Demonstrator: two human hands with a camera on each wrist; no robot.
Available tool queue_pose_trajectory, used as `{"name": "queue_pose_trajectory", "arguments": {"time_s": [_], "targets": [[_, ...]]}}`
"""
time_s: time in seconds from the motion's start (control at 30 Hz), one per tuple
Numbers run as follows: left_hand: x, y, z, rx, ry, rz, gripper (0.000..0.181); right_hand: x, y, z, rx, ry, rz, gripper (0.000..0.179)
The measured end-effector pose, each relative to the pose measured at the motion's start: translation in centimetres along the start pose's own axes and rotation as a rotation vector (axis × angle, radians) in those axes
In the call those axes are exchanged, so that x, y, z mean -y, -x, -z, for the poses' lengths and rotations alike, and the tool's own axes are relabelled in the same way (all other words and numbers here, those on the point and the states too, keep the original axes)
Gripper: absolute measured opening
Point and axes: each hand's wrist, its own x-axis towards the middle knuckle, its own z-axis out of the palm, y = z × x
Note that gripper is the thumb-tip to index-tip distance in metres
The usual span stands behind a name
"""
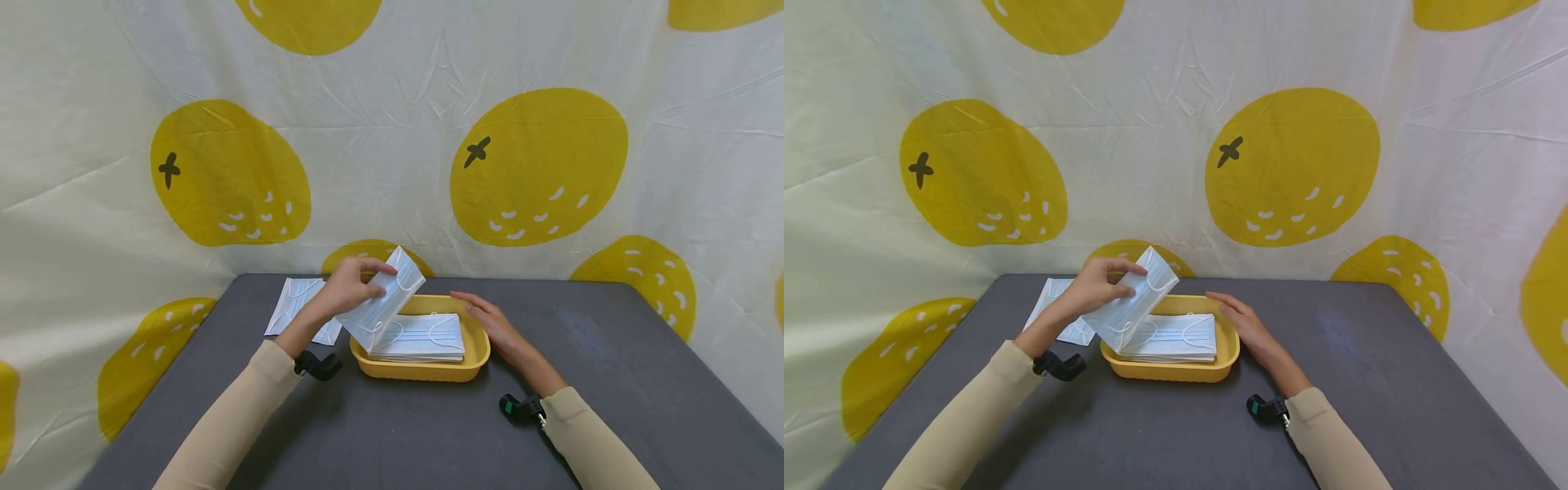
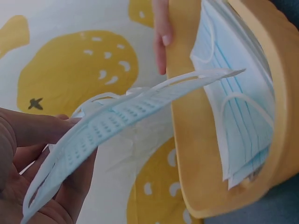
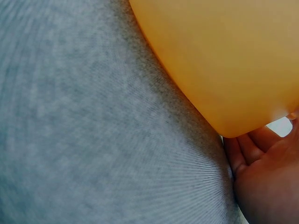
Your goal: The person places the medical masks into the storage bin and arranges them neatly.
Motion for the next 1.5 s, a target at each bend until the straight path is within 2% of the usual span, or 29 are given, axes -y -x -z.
{"name": "queue_pose_trajectory", "arguments": {"time_s": [0.1,0.27,0.4,0.63,0.77,1.0,1.33,1.5], "targets": [[-0.4,-0.5,-0.6,0.026,-0.018,0.011,0.036,0.0,0.0,0.0,-0.003,0.001,0.001,0.047],[-0.7,-1.4,-1.4,0.08,-0.044,-0.018,0.035,-0.2,0.0,0.0,0.0,-0.014,0.017,0.048],[-0.5,-2.1,-1.7,0.123,-0.021,-0.024,0.036,-0.2,-0.1,0.0,0.002,-0.016,0.023,0.048],[-0.2,-3.5,-2.0,0.205,0.048,0.026,0.035,-0.3,0.0,0.1,-0.009,0.011,0.013,0.05],[-0.1,-4.3,-2.3,0.26,0.05,0.008,0.036,-0.3,0.1,0.1,-0.031,0.029,0.008,0.052],[-0.1,-5.7,-3.0,0.382,0.08,-0.01,0.038,-0.1,0.1,0.2,-0.051,0.033,-0.014,0.052],[-0.4,-7.0,-3.9,0.574,0.008,-0.011,0.036,-0.2,0.0,0.2,-0.053,0.007,-0.012,0.051],[-0.3,-7.6,-4.5,0.651,0.034,0.005,0.036,-0.3,0.0,0.2,-0.051,0.032,-0.009,0.051]]}}
